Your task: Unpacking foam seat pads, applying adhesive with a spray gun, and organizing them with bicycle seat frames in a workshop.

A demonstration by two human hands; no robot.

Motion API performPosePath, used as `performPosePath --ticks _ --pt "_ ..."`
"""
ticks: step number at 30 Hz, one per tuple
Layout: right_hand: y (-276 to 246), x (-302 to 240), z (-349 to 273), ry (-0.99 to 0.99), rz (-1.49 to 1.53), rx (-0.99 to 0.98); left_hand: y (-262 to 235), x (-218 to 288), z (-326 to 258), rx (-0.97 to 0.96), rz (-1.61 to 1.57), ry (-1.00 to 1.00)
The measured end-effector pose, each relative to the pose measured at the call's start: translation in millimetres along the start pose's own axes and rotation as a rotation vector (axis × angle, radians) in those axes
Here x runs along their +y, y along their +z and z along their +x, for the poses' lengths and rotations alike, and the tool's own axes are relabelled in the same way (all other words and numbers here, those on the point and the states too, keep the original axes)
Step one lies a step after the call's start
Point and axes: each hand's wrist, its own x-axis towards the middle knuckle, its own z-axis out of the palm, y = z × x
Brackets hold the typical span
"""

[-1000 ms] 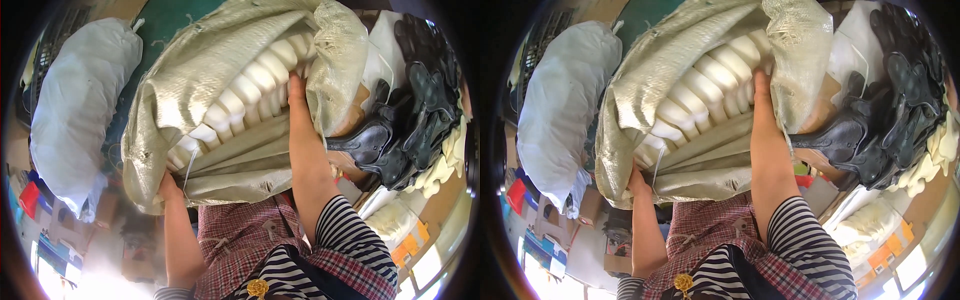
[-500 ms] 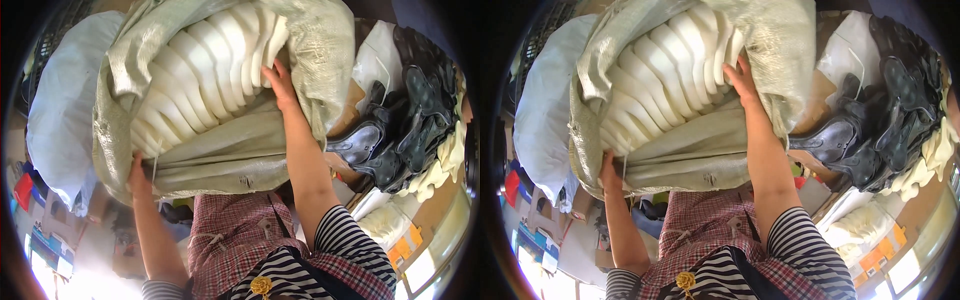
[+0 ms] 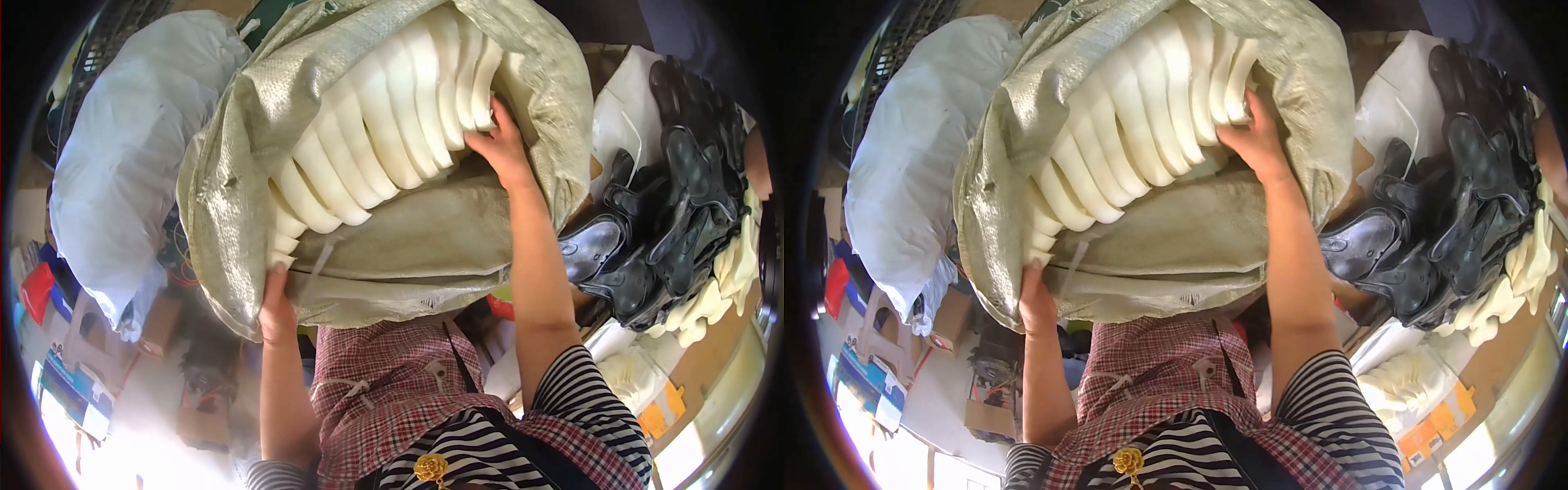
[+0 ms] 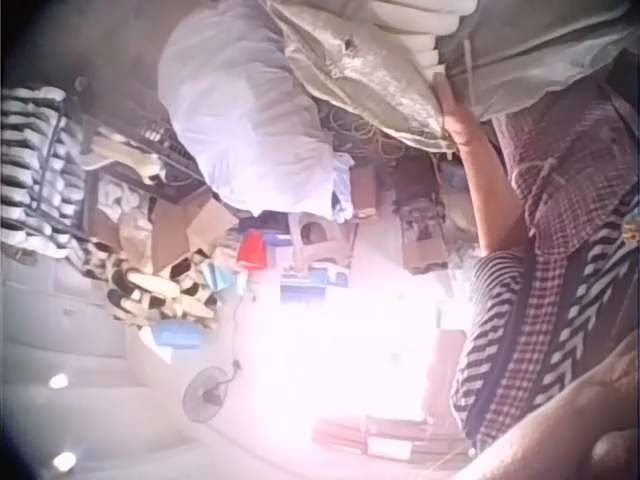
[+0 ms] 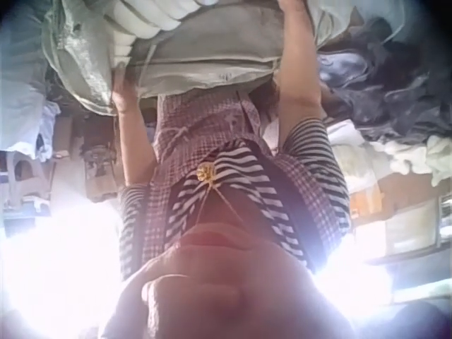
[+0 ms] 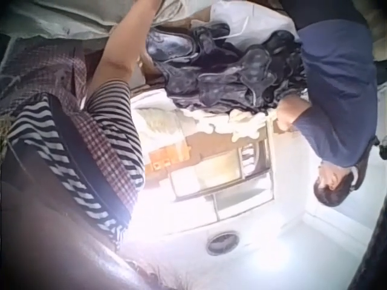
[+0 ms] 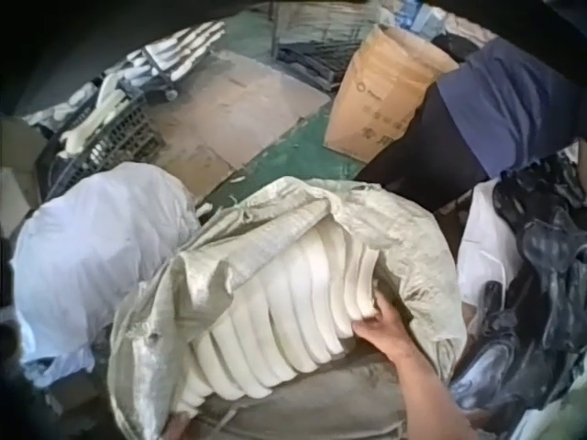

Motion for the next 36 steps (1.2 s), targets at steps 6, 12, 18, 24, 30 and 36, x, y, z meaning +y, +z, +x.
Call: performPosePath --ticks 6,12,18,24,30,36 --pt "-13.7 10.0 3.5 -0.352 -0.903 0.168 28.9 29.0 30.1 -0.048 0.918 0.039" --pt "6.4 -32.9 31.8 -0.687 -1.252 0.038 58.8 58.6 66.0 0.067 1.087 0.593" --pt "12.7 -47.9 36.4 -0.686 -1.169 0.029 80.0 84.7 69.0 -0.029 0.912 0.393" --pt "4.6 -66.5 -4.8 -0.516 -1.056 -0.051 86.6 135.6 40.8 0.065 0.881 0.546" --pt "6.8 -41.3 2.2 -0.292 -0.974 -0.052 -23.4 44.8 87.0 -0.041 1.072 0.789" --pt "45.1 -51.2 3.9 -0.451 -1.145 -0.123 -2.6 57.1 112.0 0.095 0.777 0.332"
